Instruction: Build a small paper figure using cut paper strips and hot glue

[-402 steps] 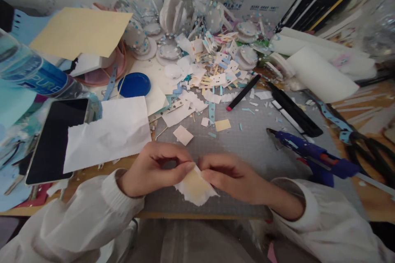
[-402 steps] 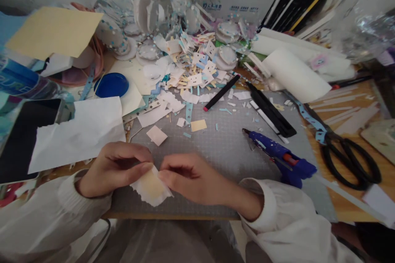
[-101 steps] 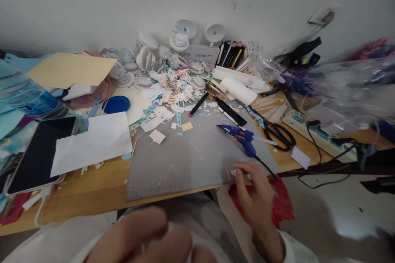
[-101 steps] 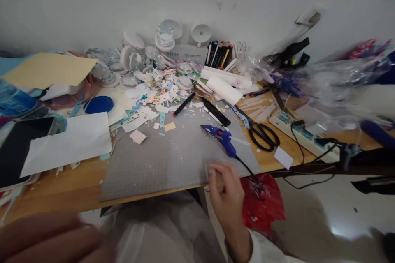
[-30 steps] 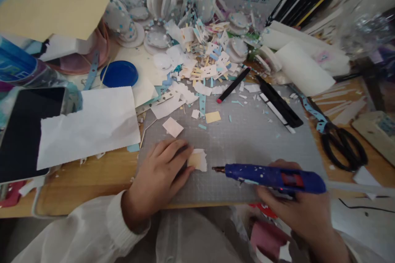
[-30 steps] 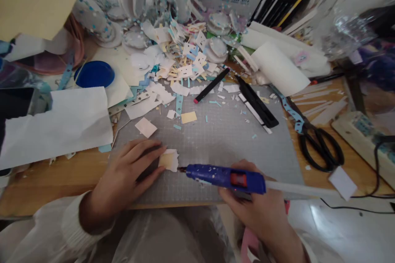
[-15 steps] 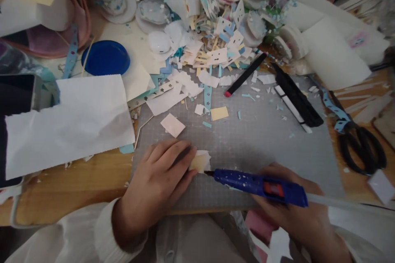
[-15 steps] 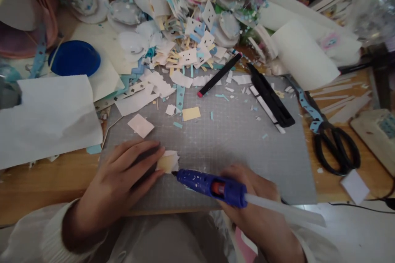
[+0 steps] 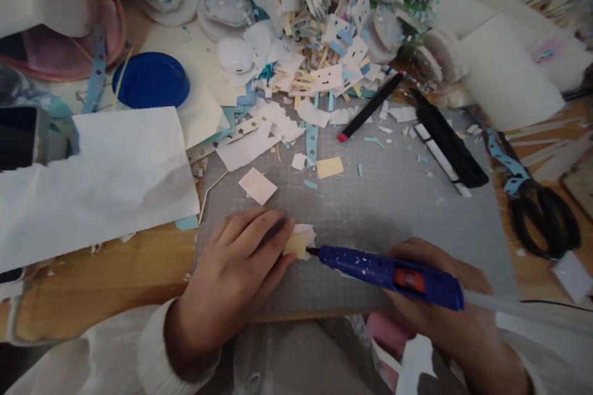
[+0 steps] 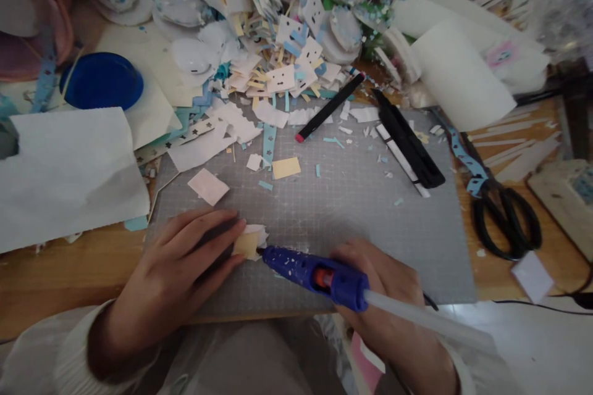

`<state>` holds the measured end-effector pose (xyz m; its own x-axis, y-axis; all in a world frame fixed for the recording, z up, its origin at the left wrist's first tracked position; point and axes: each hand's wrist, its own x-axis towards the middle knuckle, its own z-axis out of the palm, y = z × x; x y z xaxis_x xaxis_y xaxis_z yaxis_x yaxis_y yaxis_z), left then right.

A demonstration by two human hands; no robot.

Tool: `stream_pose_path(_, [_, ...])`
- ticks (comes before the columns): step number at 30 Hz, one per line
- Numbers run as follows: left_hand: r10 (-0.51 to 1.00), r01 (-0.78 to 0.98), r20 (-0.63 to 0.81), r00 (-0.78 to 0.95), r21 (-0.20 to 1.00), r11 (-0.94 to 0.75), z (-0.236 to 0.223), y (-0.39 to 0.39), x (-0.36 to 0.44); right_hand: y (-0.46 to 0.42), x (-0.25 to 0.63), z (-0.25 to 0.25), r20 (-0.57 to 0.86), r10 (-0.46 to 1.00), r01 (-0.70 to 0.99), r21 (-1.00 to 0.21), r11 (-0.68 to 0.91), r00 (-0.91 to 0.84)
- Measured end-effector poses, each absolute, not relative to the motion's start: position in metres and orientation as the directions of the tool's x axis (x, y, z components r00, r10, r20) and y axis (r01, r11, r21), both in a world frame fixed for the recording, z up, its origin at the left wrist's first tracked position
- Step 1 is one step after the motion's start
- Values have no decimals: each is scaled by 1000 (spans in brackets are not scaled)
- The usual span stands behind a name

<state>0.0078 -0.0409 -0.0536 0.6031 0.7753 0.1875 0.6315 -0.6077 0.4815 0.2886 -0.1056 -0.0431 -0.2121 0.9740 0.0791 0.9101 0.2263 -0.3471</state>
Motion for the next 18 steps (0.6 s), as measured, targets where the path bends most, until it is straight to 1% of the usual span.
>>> stream_pose_path(4, [776, 627, 180, 605, 492, -604, -54, -42, 7, -103, 287, -41, 121, 971, 905, -355, 235, -205])
stream_pose_path(7, [775, 631, 180, 606, 485, -605, -53, -42, 7, -100, 283, -40, 172, 975, 921, -339, 195, -143])
stream_pose_path(9, [776, 633, 180, 604, 483, -605, -53, -43, 6, -97, 280, -39, 182, 977, 932, -320, 168, -114])
stream_pose_path(12, [776, 638, 179, 605, 473, -607, -53, -42, 7, -94, 278, -38, 174, 977, 944, -282, 172, -125])
stream_pose_path(18, [757, 643, 193, 624, 423, -638, -55, -42, 8, -94, 279, -38, 185, 976, 953, -257, 161, -115])
